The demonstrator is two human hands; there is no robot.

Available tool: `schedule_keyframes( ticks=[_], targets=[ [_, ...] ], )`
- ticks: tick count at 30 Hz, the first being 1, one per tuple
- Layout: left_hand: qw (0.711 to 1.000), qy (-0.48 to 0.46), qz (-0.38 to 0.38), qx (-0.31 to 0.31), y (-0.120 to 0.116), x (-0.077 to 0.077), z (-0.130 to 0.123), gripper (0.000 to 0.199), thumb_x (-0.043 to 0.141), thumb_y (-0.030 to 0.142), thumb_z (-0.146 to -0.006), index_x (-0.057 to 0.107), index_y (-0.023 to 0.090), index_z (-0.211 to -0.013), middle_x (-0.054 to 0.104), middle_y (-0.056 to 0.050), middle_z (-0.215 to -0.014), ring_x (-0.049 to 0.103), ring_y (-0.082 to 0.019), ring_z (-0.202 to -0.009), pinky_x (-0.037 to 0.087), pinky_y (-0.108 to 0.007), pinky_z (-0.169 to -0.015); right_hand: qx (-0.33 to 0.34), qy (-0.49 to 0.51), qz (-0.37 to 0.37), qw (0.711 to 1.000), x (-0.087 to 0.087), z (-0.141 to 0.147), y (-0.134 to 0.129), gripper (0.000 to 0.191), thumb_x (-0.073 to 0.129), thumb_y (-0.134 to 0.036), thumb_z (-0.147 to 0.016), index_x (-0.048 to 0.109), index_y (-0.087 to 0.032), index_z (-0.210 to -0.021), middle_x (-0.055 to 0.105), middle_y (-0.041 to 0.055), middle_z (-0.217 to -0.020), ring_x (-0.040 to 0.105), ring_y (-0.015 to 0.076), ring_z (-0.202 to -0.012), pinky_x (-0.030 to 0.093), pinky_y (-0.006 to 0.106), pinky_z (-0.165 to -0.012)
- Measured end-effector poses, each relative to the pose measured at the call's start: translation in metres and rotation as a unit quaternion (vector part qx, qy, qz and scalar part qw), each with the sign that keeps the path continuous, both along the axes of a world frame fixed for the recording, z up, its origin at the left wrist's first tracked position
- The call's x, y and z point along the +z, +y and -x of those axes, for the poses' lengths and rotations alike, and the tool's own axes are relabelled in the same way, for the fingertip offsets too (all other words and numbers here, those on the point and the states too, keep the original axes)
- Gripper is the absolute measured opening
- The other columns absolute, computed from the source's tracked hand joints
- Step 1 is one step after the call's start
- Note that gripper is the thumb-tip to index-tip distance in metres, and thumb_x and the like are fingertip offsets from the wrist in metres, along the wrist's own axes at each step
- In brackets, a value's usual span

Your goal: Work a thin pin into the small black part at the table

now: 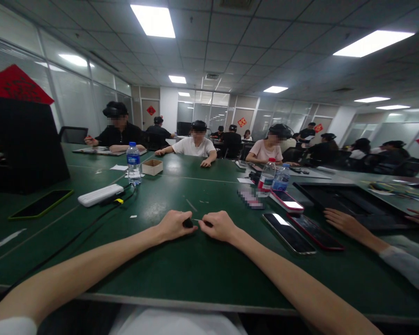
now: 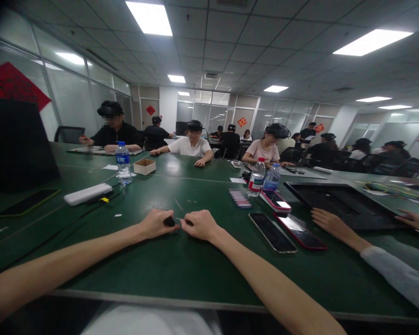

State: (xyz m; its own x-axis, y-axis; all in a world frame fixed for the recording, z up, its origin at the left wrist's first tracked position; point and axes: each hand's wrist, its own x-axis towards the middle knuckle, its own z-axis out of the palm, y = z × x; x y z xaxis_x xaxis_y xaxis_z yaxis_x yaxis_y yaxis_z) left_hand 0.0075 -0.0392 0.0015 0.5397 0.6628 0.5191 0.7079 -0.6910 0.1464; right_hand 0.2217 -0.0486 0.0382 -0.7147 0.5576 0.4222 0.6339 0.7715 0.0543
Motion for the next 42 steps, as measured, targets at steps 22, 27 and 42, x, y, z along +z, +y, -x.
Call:
schedule_keyframes(
  ticks=[22,27,42],
  targets=[
    [0.981,-0.18,0.063,-0.018,0.004,0.013,0.003,0.032,0.046,0.037,-0.088,0.057,0.021,-0.113,0.06,-0.004,-0.097,0.055,-0.013,-0.07,0.045,-0.026,-0.068,-0.085,0.079,-0.025,0.993,0.007,0.001,-0.002,0.028,0.034,-0.024,-0.091,0.061,-0.016,-0.091,0.06,0.0052,-0.085,0.051,0.0121,-0.069,0.037,0.022,-0.064],
    [0.966,-0.234,0.111,0.001,0.013,0.011,0.011,0.036,0.051,0.04,-0.085,0.061,0.02,-0.113,0.064,-0.005,-0.099,0.054,-0.013,-0.072,0.045,-0.025,-0.065,-0.077,0.069,-0.015,0.995,0.009,0.005,-0.002,0.032,0.029,-0.029,-0.095,0.054,-0.018,-0.112,0.055,0.0076,-0.102,0.053,0.0135,-0.079,0.038,0.024,-0.07],
    [0.975,-0.2,0.092,-0.008,0.023,0.011,0.026,0.038,0.056,0.045,-0.081,0.065,0.022,-0.108,0.059,-0.003,-0.087,0.051,-0.011,-0.066,0.042,-0.024,-0.063,-0.184,-0.063,0.063,0.979,0.008,0.003,0.003,0.058,0.013,-0.054,-0.093,0.059,-0.02,-0.098,0.065,0.0076,-0.081,0.06,0.0155,-0.069,0.038,0.024,-0.062]
  ],
)
